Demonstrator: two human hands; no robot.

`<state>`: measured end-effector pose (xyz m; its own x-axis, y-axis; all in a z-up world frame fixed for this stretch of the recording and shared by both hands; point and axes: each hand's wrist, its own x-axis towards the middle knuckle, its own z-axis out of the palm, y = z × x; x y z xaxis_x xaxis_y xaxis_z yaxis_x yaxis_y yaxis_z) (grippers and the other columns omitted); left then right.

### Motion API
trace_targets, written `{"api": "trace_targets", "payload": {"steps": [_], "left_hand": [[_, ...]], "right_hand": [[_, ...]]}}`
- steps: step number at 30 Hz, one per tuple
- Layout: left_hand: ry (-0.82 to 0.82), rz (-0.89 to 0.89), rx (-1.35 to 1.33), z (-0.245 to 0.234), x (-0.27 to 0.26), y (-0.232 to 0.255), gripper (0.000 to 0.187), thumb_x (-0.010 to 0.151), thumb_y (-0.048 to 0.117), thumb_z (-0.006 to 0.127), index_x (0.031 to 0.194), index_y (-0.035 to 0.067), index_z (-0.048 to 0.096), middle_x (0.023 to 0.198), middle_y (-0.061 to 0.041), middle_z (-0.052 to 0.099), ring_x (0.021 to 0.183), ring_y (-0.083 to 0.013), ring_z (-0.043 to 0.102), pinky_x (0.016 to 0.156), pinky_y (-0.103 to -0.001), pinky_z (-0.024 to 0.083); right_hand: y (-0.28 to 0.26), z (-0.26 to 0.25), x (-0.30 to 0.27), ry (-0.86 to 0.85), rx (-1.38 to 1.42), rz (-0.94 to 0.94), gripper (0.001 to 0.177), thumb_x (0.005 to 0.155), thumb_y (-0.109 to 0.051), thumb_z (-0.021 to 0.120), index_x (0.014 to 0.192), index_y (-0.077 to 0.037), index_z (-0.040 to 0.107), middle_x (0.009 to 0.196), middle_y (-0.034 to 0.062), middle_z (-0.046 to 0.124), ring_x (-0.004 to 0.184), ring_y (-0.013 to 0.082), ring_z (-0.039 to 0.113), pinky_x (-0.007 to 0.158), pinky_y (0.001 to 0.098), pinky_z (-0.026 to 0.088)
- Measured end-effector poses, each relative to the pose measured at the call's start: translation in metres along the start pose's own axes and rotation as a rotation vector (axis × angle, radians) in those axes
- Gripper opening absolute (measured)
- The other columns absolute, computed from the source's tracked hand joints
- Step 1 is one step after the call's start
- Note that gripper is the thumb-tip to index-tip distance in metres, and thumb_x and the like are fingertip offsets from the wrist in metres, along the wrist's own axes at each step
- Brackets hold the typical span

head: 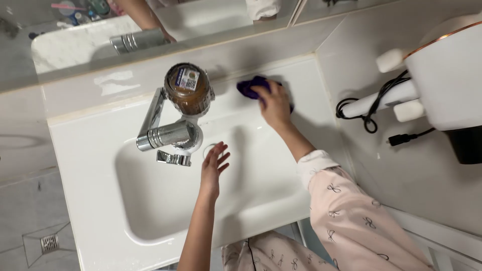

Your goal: The person scrubs a white bathroom sink with a yellow sponge and water, then rinses the sponge and the sink basin. They dry the sink and surrounding counter with a purple cloth.

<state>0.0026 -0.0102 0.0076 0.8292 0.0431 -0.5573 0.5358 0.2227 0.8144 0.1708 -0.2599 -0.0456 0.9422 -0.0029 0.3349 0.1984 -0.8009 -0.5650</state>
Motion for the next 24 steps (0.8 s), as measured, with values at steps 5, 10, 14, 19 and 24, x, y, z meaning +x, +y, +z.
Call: {"api": "trace_targets", "payload": {"steps": [5,10,14,19,24], "left_hand": [[-0.030,-0.013,0.107,0.004,-0.009,0.009,0.054,0.100,0.046,0.045,0.142,0.014,0.058,0.140,-0.005,0.067,0.128,-0.0223,0.064,0.104,-0.040,0.051],[-0.063,-0.056,0.127,0.009,-0.006,0.000,0.054,0.100,0.046,0.045,0.143,0.015,0.057,0.140,-0.004,0.066,0.128,-0.0225,0.063,0.105,-0.041,0.050],[-0.128,-0.082,0.163,0.010,-0.003,0.000,0.053,0.100,0.046,0.044,0.143,0.016,0.058,0.139,-0.002,0.067,0.127,-0.0216,0.064,0.105,-0.039,0.050],[-0.245,-0.087,0.224,0.000,0.001,0.008,0.052,0.100,0.046,0.045,0.142,0.017,0.060,0.138,-0.002,0.068,0.125,-0.0202,0.064,0.103,-0.037,0.049],[-0.340,-0.062,0.291,-0.003,-0.002,0.017,0.051,0.101,0.045,0.046,0.142,0.017,0.057,0.139,-0.001,0.066,0.126,-0.0184,0.062,0.104,-0.036,0.046]], "right_hand": [[0.024,-0.081,0.088,0.907,0.263,0.052,0.061,0.115,-0.024,0.059,0.157,0.006,0.027,0.161,0.0274,0.034,0.152,0.0395,0.037,0.131,0.0489,0.027],[0.043,-0.126,0.140,0.842,-0.236,-0.036,0.054,0.115,-0.018,0.054,0.156,0.004,0.026,0.159,0.0274,0.027,0.148,0.0425,0.029,0.126,0.0502,0.026],[0.039,-0.146,0.129,0.654,-0.593,0.061,0.049,0.103,-0.004,0.055,0.150,-0.002,0.042,0.150,0.0246,0.042,0.134,0.0417,0.044,0.114,0.0496,0.040],[0.038,-0.182,0.116,0.529,-1.028,0.104,0.022,0.088,-0.004,0.063,0.107,-0.005,0.051,0.136,0.0134,0.054,0.128,0.0393,0.047,0.113,0.0539,0.041],[0.052,-0.160,0.073,0.426,-1.318,-0.040,0.034,0.102,-0.015,0.060,0.131,0.003,0.064,0.149,0.0096,0.043,0.144,0.0378,0.032,0.125,0.0573,0.021]]}}
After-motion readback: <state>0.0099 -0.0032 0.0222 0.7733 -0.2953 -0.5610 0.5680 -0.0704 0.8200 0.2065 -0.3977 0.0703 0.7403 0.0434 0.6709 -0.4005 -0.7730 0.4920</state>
